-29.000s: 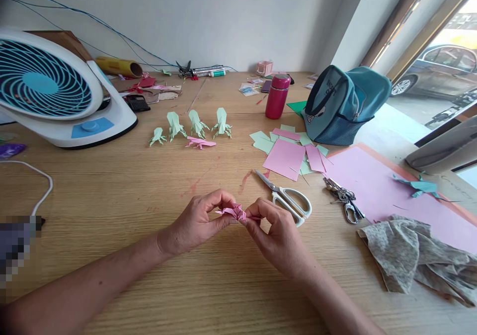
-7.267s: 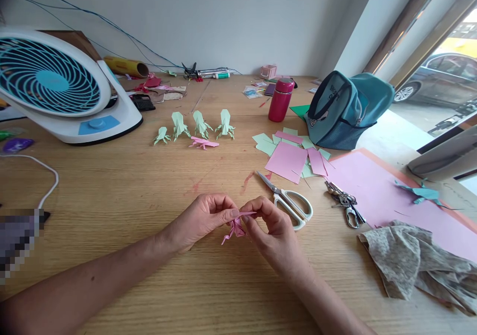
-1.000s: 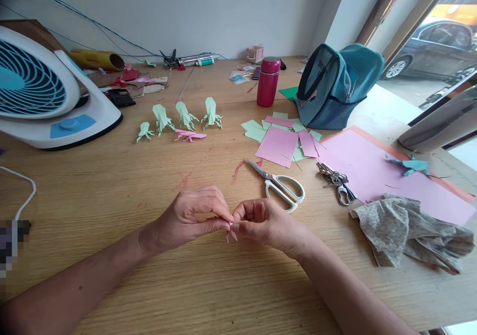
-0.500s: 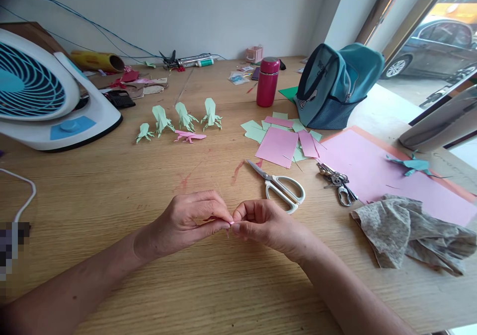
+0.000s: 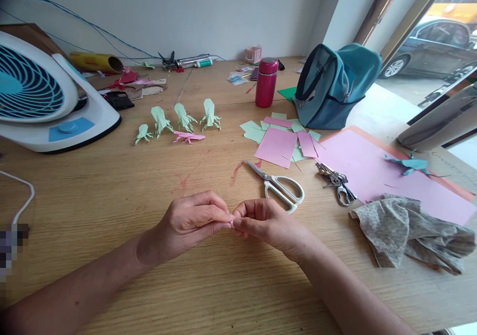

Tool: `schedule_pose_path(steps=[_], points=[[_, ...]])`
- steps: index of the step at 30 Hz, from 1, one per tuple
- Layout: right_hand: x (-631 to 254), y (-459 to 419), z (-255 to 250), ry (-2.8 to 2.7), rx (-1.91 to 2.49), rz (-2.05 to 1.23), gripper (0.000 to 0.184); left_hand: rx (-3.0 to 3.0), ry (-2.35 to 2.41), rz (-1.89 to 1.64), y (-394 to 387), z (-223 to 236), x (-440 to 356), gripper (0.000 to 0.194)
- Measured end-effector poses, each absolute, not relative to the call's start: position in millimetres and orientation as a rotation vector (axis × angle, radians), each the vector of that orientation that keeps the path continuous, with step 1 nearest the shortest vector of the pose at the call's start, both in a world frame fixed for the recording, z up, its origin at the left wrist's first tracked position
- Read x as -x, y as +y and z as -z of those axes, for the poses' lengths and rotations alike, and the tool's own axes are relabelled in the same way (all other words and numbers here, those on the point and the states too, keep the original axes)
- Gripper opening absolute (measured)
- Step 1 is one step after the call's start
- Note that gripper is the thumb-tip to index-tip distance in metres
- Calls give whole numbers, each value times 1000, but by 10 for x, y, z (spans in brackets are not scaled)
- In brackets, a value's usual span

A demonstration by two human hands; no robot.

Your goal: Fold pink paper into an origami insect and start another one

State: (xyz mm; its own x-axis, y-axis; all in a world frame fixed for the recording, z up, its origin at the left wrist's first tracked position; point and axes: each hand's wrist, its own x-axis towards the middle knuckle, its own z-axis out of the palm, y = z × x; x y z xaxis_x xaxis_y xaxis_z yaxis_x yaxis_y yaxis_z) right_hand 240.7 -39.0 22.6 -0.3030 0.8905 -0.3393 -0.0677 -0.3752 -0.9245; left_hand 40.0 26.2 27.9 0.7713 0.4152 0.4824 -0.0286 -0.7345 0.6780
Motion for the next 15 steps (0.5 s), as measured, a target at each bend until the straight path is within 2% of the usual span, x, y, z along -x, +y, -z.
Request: schedule_pose_path(steps=[15], points=[[-2405, -378, -152, -1193, 1301, -1641, 33, -2338, 317, -888, 269, -219, -416, 9]])
